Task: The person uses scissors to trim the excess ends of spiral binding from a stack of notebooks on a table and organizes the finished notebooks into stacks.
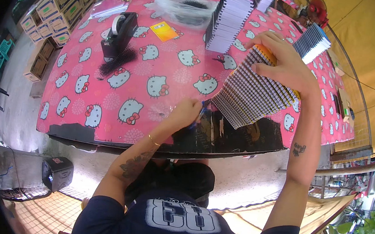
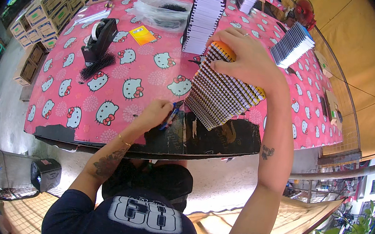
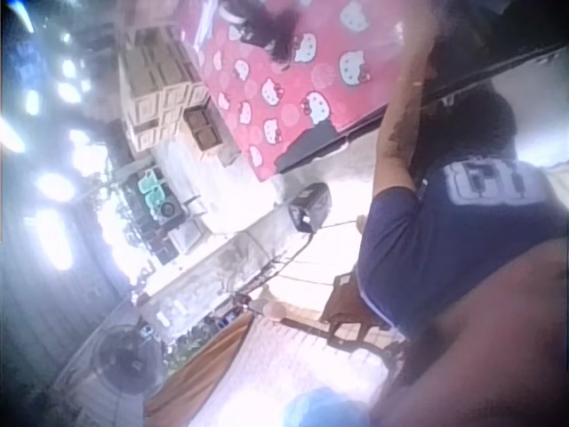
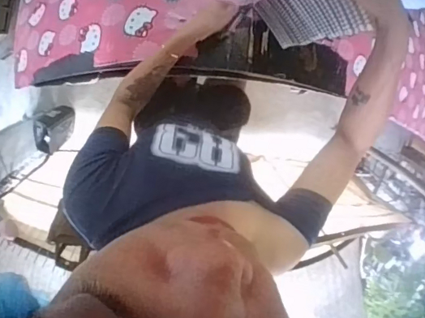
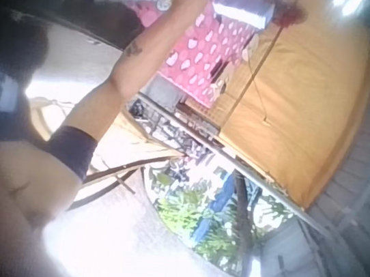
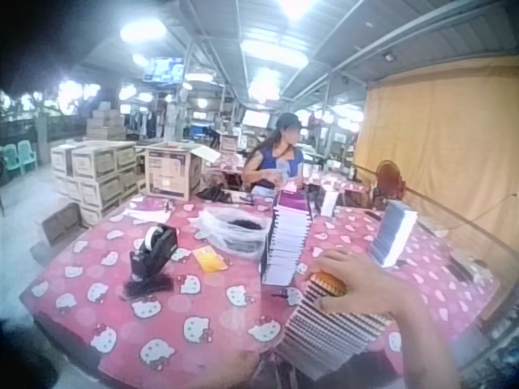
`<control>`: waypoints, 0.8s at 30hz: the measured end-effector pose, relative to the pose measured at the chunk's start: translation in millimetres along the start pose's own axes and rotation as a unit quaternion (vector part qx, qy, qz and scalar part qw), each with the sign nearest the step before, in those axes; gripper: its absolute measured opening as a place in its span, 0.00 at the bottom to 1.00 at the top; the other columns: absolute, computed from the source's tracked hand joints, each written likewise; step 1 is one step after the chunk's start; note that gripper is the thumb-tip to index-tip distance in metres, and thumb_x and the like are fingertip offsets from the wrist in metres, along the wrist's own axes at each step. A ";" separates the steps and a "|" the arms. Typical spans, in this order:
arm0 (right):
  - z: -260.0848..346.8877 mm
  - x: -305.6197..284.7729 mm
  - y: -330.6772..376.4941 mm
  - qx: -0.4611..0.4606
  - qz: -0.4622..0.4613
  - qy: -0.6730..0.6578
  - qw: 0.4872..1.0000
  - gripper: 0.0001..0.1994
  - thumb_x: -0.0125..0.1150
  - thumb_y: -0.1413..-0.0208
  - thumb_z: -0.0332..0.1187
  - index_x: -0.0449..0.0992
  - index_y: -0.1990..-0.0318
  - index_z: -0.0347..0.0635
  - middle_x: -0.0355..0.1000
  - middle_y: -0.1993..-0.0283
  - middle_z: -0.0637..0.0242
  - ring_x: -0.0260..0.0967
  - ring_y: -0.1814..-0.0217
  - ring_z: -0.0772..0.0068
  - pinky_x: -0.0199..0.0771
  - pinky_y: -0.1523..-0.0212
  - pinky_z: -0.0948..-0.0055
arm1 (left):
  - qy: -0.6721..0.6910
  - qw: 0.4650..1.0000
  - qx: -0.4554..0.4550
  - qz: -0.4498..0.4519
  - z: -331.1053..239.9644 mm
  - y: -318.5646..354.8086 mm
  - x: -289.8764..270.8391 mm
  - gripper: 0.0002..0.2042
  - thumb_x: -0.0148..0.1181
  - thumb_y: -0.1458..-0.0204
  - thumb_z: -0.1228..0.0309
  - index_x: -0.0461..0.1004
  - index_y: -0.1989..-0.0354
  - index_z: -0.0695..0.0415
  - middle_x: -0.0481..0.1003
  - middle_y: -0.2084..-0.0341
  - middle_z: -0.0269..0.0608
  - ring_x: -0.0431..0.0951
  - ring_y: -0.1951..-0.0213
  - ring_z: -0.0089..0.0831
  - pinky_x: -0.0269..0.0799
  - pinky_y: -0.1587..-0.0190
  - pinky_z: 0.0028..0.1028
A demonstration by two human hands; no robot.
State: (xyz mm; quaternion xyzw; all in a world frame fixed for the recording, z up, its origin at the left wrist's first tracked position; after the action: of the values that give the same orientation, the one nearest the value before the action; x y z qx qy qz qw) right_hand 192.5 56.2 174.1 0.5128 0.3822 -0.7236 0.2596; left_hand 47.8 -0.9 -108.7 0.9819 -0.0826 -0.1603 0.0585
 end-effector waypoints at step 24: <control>-3.8 -0.4 1.8 0.018 -0.003 -0.014 1.000 0.20 0.63 0.57 0.42 0.75 0.54 0.47 0.71 0.56 0.62 0.69 0.51 0.58 0.69 0.51 0.64 | -0.038 0.997 -0.028 0.060 -2.0 -9.3 -0.4 0.13 0.45 0.40 0.68 0.71 0.67 0.65 0.76 0.73 0.47 0.79 0.74 0.36 0.74 0.71 0.32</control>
State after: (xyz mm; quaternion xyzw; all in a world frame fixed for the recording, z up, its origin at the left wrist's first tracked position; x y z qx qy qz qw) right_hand 196.1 58.3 173.2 0.5058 0.3672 -0.7382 0.2537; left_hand 49.3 8.5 -108.0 0.9664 -0.1388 -0.1956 0.0924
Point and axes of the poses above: each hand's wrist, its own y-axis away from the middle knuckle, its own x-axis out of the palm, z = x × y, the point moved 7 cm from there along -y, towards the middle knuckle
